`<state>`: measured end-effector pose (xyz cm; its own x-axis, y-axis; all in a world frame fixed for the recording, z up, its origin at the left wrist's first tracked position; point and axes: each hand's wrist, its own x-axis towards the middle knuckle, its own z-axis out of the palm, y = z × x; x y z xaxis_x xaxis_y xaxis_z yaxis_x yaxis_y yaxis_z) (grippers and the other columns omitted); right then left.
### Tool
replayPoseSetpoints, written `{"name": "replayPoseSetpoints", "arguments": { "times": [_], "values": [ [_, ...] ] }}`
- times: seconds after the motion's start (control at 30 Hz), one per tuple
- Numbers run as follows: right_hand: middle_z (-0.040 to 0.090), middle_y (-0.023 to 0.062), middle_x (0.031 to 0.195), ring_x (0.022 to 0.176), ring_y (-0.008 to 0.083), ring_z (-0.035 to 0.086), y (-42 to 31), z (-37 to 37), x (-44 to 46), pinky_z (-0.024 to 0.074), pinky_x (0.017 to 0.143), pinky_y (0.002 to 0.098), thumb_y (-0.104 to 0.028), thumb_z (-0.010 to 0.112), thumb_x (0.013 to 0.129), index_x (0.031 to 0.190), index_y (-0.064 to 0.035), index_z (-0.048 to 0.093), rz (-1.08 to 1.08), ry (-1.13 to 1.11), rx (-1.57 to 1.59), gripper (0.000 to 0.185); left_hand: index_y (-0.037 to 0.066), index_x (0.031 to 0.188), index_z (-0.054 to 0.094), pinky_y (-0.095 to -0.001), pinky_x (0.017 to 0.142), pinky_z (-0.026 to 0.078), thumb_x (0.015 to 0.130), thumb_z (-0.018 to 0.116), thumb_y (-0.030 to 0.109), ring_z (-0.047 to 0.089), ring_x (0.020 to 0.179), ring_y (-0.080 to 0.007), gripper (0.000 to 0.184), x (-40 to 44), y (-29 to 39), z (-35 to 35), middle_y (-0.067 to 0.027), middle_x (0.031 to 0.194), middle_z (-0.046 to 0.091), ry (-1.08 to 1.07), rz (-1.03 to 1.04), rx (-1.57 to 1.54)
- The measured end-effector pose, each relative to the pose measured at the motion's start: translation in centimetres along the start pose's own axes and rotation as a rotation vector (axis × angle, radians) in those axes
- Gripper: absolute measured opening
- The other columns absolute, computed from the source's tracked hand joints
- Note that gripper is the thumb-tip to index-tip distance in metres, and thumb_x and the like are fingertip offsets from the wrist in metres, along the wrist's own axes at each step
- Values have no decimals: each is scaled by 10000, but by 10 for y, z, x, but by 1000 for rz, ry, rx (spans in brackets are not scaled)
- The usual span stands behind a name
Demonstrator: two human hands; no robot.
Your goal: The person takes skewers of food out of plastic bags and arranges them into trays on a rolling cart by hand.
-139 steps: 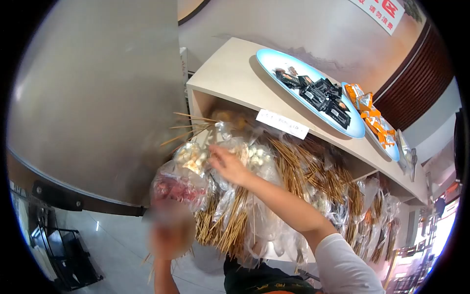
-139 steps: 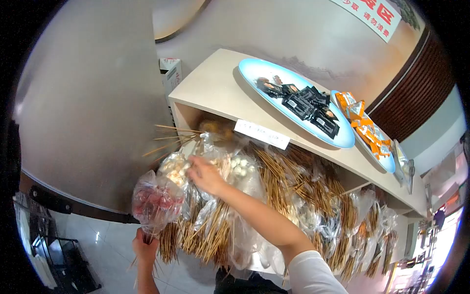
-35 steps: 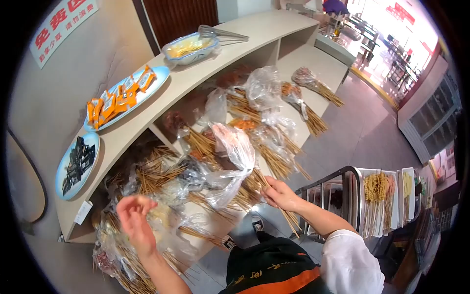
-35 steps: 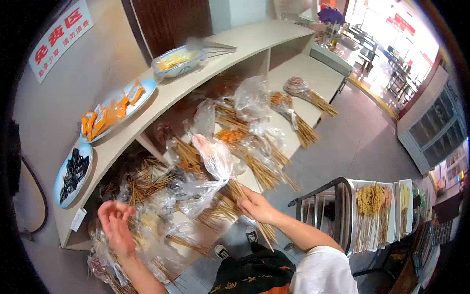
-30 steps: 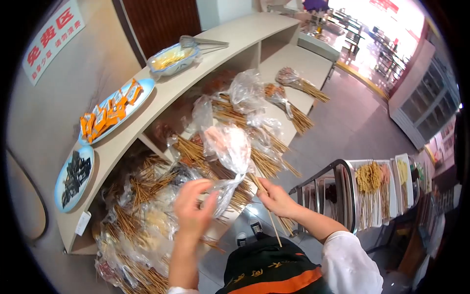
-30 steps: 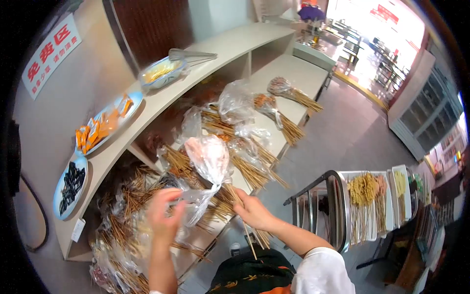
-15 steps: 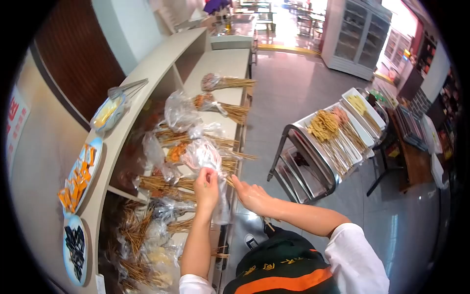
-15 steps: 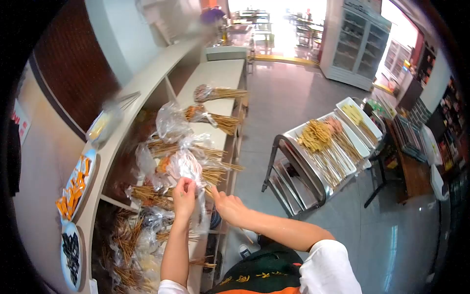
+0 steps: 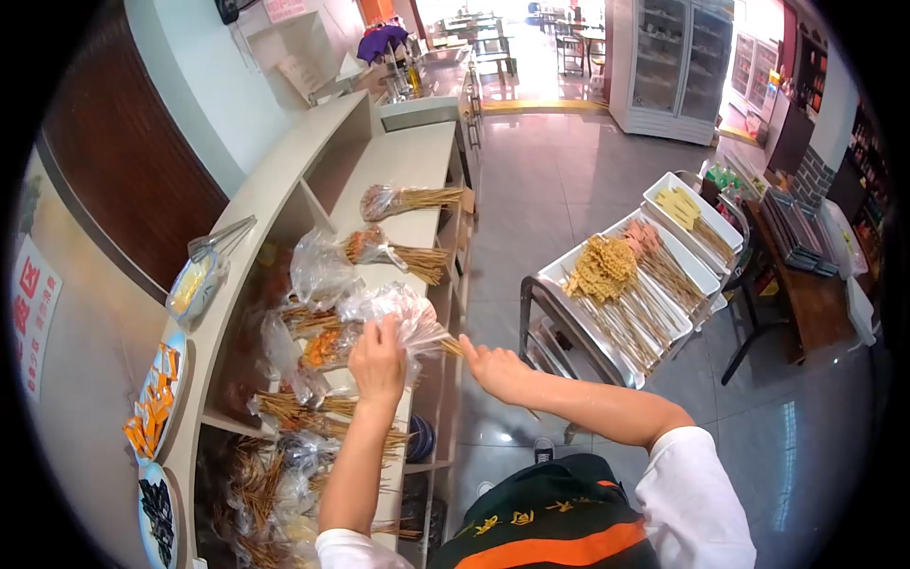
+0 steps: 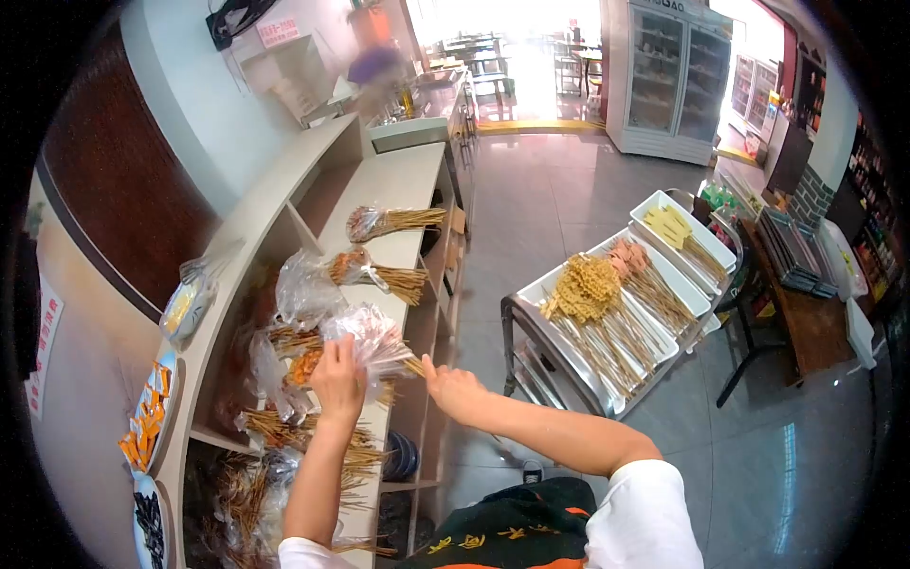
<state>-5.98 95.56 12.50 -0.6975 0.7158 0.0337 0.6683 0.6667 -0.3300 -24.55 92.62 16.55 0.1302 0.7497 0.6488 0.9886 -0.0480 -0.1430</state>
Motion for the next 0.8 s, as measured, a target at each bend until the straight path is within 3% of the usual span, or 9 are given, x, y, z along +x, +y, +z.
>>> {"name": "replayPoseSetpoints", "arguments": {
  "times": [0.1,0.2,0.4,0.47,0.53,0.63,0.73,0.77,0.8],
  "values": [
    [546,225,834,694,347,580,35,-13,7,479,590,407,-34,447,731,1245,84,233,-13,22,17,569,64,989,466,-363,585,388,644,564,22,499,660,-276,361,9,31,19,-100,756,497,-113,-595,-516],
    [540,240,853,708,368,569,58,-13,8,468,608,431,-42,450,728,1244,86,224,50,101,205,577,53,984,460,-362,556,383,667,556,3,496,574,-257,336,-5,52,64,-91,629,481,-4,-694,-461],
    [523,263,870,709,431,529,105,13,12,433,638,476,-109,387,785,1240,55,239,68,128,328,506,54,1053,436,-360,618,409,633,534,-37,502,682,-255,441,22,72,70,-117,849,483,-19,-505,-355],
    [522,270,908,738,393,561,114,11,11,456,658,450,-16,414,747,1258,72,193,105,47,165,564,57,1076,421,-407,683,420,658,551,-17,497,858,-347,444,43,58,61,-140,969,462,-130,-533,-344],
    [528,250,886,711,372,575,123,11,14,473,624,432,-13,408,747,1257,69,210,102,43,121,553,58,1064,424,-371,618,442,679,541,-33,546,766,-296,413,57,47,69,-133,942,480,-18,-437,-265],
    [535,224,842,669,345,588,130,5,23,487,575,412,-14,402,750,1256,68,221,90,54,-2,543,64,979,484,-262,509,382,714,505,-57,504,602,-103,292,77,36,83,-5,686,467,-64,-1253,-1452],
    [538,202,798,631,327,593,134,-4,35,492,544,398,-22,408,751,1255,68,228,75,97,-69,543,67,883,531,-263,505,377,690,560,-7,498,590,-110,209,80,13,93,-10,675,487,-260,-898,-1108],
    [543,205,800,634,328,593,137,-6,37,494,549,398,-24,412,750,1253,70,229,73,83,-79,544,68,834,548,-273,510,383,672,601,45,473,581,-117,172,86,11,81,-24,723,518,-46,-627,-697],
    [547,209,803,637,328,594,139,-7,38,495,554,399,-26,416,749,1252,72,230,70,65,-87,545,68,834,548,-273,510,383,672,601,45,473,581,-117,172,92,7,60,-24,723,518,-44,-623,-705]
  ]
}}
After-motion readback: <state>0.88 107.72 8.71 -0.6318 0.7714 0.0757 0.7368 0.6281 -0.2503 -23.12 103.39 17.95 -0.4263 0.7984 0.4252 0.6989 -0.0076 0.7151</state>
